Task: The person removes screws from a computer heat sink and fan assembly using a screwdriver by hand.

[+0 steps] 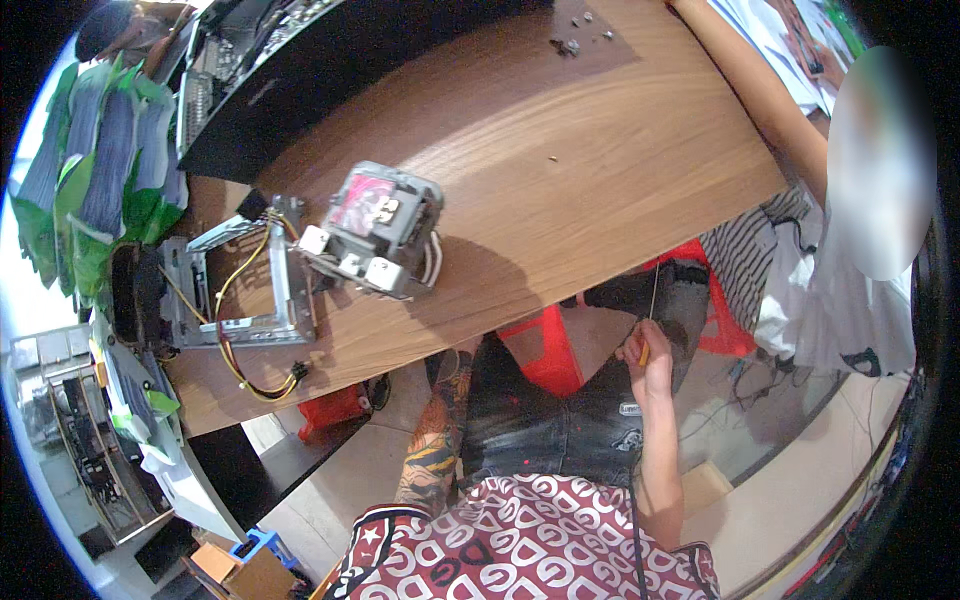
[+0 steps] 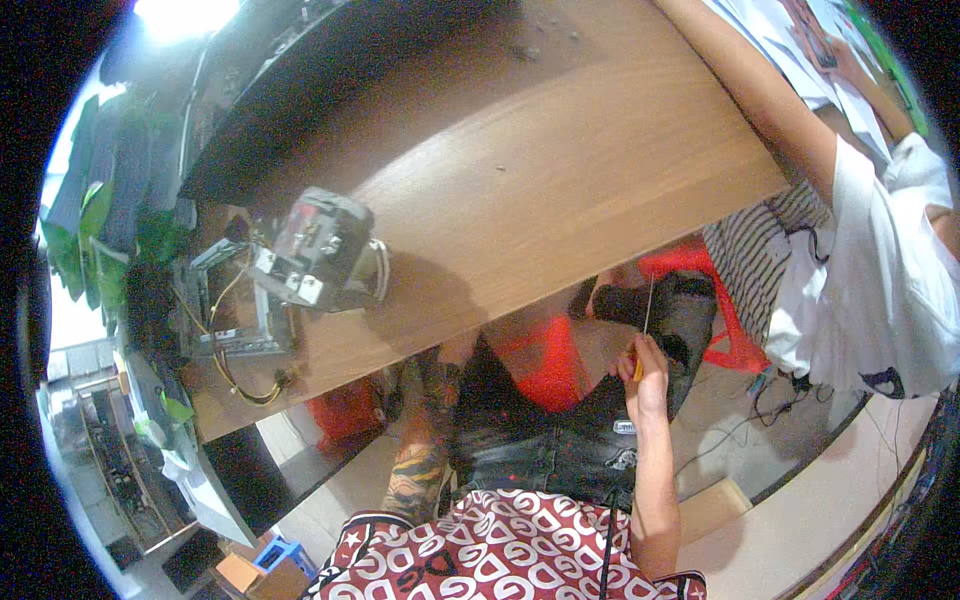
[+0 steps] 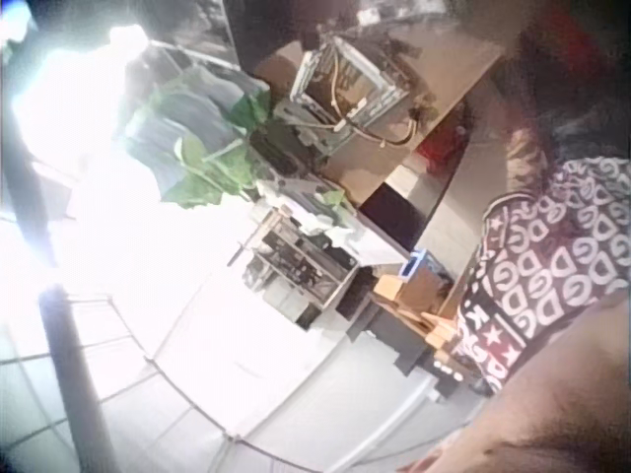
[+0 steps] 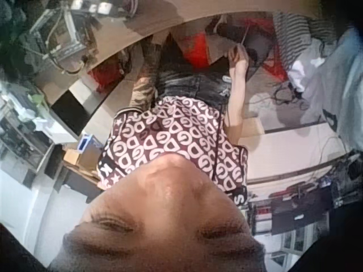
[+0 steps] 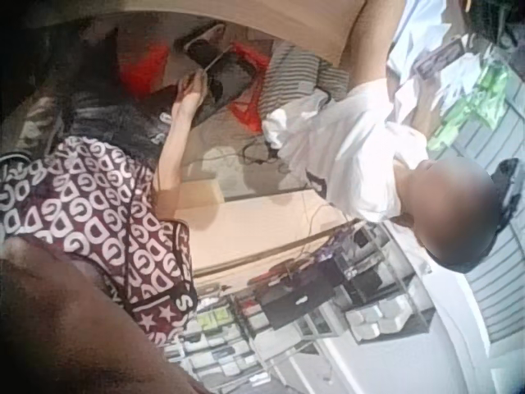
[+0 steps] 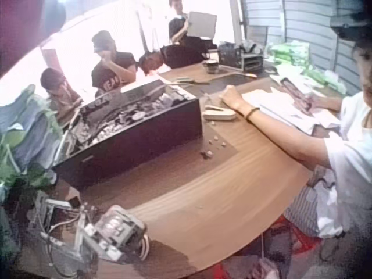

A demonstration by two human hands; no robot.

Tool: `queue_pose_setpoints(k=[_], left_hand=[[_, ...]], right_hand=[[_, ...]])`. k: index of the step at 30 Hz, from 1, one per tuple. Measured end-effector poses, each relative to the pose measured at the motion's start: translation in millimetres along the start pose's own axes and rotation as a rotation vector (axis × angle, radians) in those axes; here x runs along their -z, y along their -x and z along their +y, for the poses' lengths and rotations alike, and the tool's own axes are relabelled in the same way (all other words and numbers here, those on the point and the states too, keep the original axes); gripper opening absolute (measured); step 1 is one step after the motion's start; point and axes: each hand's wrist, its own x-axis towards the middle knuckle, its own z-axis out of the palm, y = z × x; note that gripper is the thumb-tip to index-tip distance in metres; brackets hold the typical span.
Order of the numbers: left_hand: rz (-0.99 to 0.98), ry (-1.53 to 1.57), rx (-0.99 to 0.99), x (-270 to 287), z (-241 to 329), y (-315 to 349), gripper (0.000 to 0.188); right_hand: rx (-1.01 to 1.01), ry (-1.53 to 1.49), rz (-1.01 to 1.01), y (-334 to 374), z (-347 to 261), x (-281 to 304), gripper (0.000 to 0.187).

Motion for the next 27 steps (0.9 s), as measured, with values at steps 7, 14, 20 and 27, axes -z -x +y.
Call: queue_pose_setpoints(k=[7, 14, 20, 27], left_hand=[[0.095, 0.084, 0.012, 17, 15, -2, 0.03], [0.136, 0.079, -0.059, 43, 32, 20, 0.03], [-0.327, 0.334, -0.329, 178, 159, 133, 0.021], [0.464, -0.119, -0.637, 298, 234, 130, 0.031]], right_hand=[[-0.04, -0.004, -0.062, -5, -6, -15, 0.017], [-0.041, 0.081, -0.081, 9, -9, -28, 0.021], [0.023, 0.159, -0.105, 76, -57, -17, 0.02], [0.416, -0.033, -0.604, 74, -115, -81, 0.048]])
